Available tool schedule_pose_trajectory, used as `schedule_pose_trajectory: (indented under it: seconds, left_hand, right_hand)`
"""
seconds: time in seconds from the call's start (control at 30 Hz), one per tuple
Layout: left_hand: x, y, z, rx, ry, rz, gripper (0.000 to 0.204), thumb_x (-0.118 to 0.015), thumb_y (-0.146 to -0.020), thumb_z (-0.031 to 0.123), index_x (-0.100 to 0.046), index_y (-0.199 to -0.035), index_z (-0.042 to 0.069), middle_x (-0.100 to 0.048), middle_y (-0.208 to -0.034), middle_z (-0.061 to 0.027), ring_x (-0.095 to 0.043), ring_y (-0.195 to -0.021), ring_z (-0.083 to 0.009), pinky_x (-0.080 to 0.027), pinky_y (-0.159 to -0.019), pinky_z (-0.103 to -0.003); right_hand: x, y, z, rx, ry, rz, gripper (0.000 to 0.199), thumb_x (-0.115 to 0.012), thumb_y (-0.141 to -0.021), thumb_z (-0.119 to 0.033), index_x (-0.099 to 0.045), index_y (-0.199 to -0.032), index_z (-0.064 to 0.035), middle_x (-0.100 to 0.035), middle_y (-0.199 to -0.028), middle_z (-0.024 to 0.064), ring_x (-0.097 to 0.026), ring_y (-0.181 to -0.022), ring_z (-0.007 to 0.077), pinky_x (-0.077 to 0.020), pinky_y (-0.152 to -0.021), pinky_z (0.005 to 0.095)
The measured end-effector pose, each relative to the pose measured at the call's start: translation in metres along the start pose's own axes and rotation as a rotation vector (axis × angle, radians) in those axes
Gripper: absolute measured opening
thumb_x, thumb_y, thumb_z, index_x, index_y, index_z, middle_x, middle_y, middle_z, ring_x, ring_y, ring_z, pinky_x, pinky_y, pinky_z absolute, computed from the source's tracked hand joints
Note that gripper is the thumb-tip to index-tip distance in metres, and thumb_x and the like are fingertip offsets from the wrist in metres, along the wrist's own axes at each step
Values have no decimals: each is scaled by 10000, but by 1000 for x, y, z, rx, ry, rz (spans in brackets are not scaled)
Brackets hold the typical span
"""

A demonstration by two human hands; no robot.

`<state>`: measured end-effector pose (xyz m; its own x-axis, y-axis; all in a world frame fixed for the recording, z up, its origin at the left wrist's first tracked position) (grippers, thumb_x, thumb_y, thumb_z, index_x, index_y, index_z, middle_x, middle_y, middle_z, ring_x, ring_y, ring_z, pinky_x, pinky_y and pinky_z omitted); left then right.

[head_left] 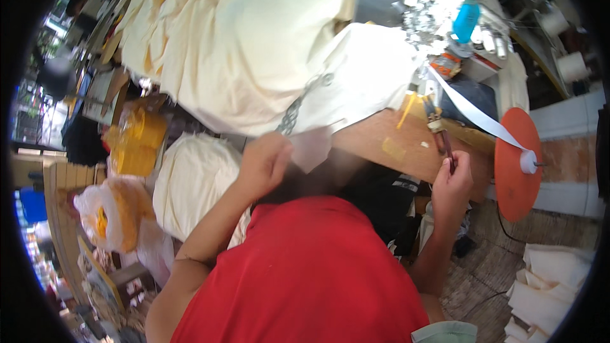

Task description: The person sews a white fabric shirt using a sewing machine, guiding the material under the needle and trimming excess thread with small scissors.

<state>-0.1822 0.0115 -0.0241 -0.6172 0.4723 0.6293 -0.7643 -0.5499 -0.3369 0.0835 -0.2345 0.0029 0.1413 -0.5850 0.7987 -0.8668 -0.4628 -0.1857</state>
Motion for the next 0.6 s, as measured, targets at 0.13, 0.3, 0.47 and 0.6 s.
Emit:
schedule_pose_trajectory:
  seconds: [0.13, 0.3, 0.47, 0.6]
  left_hand:
    - [32, 32, -40, 83, -152, 157, 272, -606, -964, 138, -515, -738, 18, -460, -643, -153, -479, -578, -359, -374, -543, -432]
    - [35, 115, -122, 492, -463, 164, 252, -641, -962, 217, -560, -809, 34, -565, -702, -136, -577, -662, -330, -453, -619, -438]
    - [4, 195, -138, 811, -634, 77, 803, -808, -786, 345, -434, -1414, 14, -437, -1368, -302, -505, -1182, -460, -448, -1004, -517]
    - [11, 170, -144, 692, -669, 97, 596, -769, -808, 250, -565, -1331, 49, -534, -1300, -232, -538, -1154, -431, -466, -965, -498]
  right_hand:
    - [-13, 16, -7, 4, -234, -31, 129, -635, -963, -75, -590, -889, 20, -563, -688, 56, -520, -639, 113, -430, -612, 293]
    - [-23, 26, -25, 119, -553, -187, 219, -640, -984, -86, -646, -791, 16, -561, -657, -51, -465, -603, 21, -342, -541, 209]
    - [-36, 19, -62, 313, -532, -330, 165, -702, -909, -22, -653, -759, 26, -570, -600, 49, -499, -520, 85, -358, -491, 258]
    - [-54, 5, -99, 408, -571, -556, 156, -723, -885, -19, -637, -760, 19, -551, -590, 91, -503, -490, 136, -378, -480, 281]
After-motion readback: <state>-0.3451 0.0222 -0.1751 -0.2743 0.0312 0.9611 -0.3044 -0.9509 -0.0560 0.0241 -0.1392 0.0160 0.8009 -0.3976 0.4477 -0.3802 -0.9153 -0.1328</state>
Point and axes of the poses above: each hand's wrist, its own y-axis away from the middle knuckle, its own x-axis out of the back of the hand, z = x × y, the point moved 4 cm from there along -y, towards the middle knuckle
